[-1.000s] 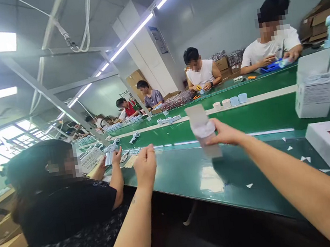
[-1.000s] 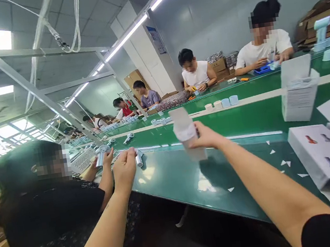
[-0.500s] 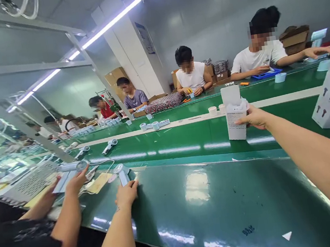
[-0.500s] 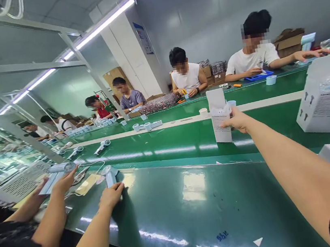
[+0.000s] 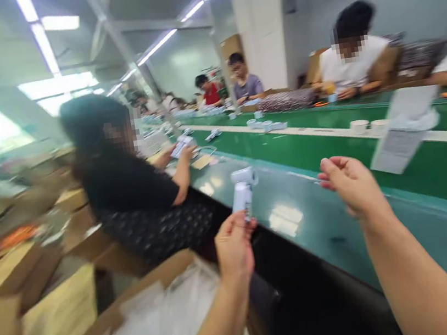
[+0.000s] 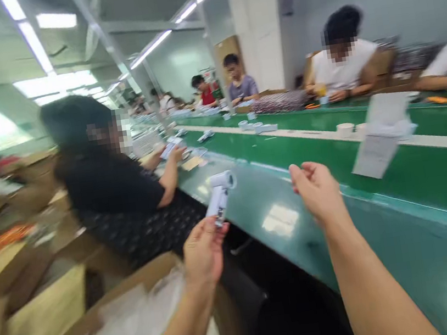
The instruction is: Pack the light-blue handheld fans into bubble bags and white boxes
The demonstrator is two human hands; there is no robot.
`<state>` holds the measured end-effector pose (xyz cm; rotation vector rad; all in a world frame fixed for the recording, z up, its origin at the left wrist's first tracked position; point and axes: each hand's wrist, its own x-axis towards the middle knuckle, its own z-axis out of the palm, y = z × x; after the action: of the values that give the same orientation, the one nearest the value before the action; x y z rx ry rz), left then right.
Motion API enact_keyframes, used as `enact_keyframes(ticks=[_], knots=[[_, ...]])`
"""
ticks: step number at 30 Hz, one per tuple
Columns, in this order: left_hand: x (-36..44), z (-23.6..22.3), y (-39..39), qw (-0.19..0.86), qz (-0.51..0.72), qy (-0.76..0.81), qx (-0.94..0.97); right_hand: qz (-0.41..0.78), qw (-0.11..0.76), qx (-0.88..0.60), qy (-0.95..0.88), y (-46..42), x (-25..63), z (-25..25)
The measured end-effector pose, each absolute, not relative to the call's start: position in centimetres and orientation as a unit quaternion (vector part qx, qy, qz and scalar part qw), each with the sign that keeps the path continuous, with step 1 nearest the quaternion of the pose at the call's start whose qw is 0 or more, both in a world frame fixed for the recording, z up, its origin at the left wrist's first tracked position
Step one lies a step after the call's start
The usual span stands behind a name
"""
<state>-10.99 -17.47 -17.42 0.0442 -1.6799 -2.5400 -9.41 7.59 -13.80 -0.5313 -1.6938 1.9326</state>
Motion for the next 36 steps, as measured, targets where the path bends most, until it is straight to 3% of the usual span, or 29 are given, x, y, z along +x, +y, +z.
enact_keyframes(ticks=[2, 4, 6, 9, 11, 14, 18, 22, 30, 36], knots=[[-4.2, -18.0, -17.7, 0.052, -0.808, -0.587, -0.011, 0.821, 0.028, -0.134, -0.554, -1.0, -7.5, -14.4], [0.7, -19.1, -18.9, 0.040, -0.752, -0.655, -0.065, 0.864, -0.109, -0.133, -0.474, -7.5, -5.2, -15.5], [3.7, -20.6, -22.0, -0.011, -0.702, -0.706, -0.090, 0.861, -0.151, -0.172, -0.455, -11.3, -3.0, -16.8], [5.2, -23.2, -30.6, -0.062, -0.599, -0.798, 0.032, 0.810, -0.231, -0.183, -0.507, -13.2, -0.4, -19.2], [4.9, -25.0, -37.1, 0.003, -0.493, -0.850, 0.186, 0.771, -0.315, -0.181, -0.524, -13.5, 1.2, -20.7], [3.7, -27.9, -44.4, 0.061, -0.427, -0.859, 0.276, 0.749, -0.401, -0.180, -0.496, -14.8, 3.4, -22.8], [1.9, -30.8, -47.1, 0.086, -0.411, -0.856, 0.302, 0.758, -0.431, -0.121, -0.474, -16.9, 5.5, -24.6], [1.3, -30.9, -45.7, 0.113, -0.473, -0.833, 0.262, 0.747, -0.431, -0.092, -0.497, -16.2, 6.1, -24.5], [4.4, -28.3, -44.7, 0.146, -0.682, -0.687, 0.203, 0.779, -0.401, -0.255, -0.410, -15.0, 5.0, -23.0], [3.5, -31.9, -46.0, 0.148, -0.677, -0.666, 0.275, 0.786, -0.420, -0.259, -0.373, -16.8, 5.0, -23.9]])
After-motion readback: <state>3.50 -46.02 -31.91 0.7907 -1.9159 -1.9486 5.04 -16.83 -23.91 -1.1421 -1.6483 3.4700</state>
